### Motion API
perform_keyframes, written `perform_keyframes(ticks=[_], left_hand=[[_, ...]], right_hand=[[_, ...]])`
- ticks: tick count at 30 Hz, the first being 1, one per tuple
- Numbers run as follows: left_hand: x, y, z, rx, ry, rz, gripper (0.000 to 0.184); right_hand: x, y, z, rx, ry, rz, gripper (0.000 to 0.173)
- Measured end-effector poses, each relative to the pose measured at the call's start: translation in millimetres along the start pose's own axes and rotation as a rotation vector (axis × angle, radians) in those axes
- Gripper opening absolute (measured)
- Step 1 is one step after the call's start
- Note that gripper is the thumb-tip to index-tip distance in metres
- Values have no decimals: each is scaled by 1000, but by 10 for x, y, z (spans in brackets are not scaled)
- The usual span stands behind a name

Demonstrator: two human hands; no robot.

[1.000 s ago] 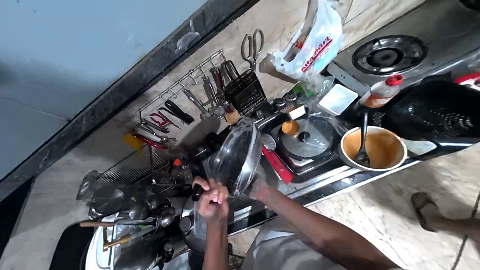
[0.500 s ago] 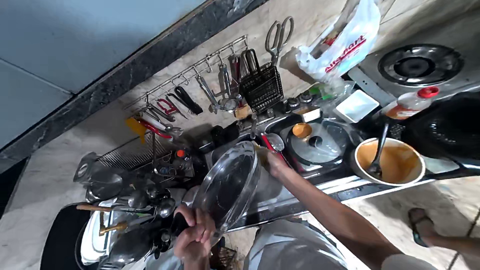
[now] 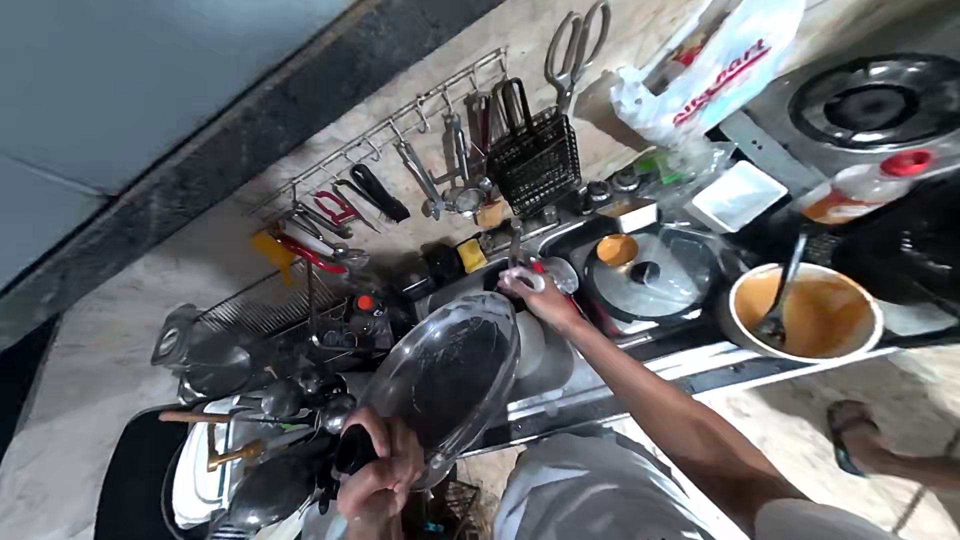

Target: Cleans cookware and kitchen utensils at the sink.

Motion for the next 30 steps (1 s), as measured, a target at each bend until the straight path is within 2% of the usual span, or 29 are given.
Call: perform_keyframes(ticks=[2,5,8,10,12,15,17,20,21,23,25,26,27,28,30], left_hand=[[56,-71,110,132,-131,27,19],[74,-310,225,273,-208,165,16],[103,-718,248,301,-195,255,19],[158,-1051,190,293,-167,296,19],[245,-1362,114,272,-159,326,19],[351,-1700,-25,251,-173,473,17],[407,-1813,-127,272,-180,581,15],[474,-1836,-248,389,-209,687,17],[513,-1818,-265,442,-238,689,24],[645,-1749,-249,532,-356,716,50],[817,-1658,-130,505,-473,784,80],[896,-1614,-29,461,-470,831,90],[965,-1579,108,438,-418,874,90],[1025,-1554,283,424,-357,943,81],[1120,-1564,735,394,-272,1204,47]], right_hand=[[173,72,-507,-78,-42,74,46],[231,102,-1243,-536,76,306,67],[119,119,-1719,-947,98,632,57],[25,148,-1890,-1063,126,845,50],[-95,150,-1984,-1089,195,923,48],[-260,152,-1996,-1110,257,861,40],[-315,258,-1916,-1090,269,762,40],[-342,403,-1771,-1034,236,646,44],[-343,447,-1726,-1023,234,617,48],[-325,514,-1662,-994,220,571,57],[-299,558,-1611,-957,227,523,67],[-282,588,-1591,-936,235,496,71],[-255,611,-1572,-917,247,470,73],[-223,611,-1558,-899,259,442,73],[-137,559,-1531,-881,279,416,78]])
Point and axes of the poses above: each hand's wrist, its own z-axis towards the middle knuckle, its own x-axis out of the back of the hand, y = z × x, the point moved 2 cm from there along z, towards the middle knuckle, and after that the axes turned 1 degree about x, right-handed, at the moved point
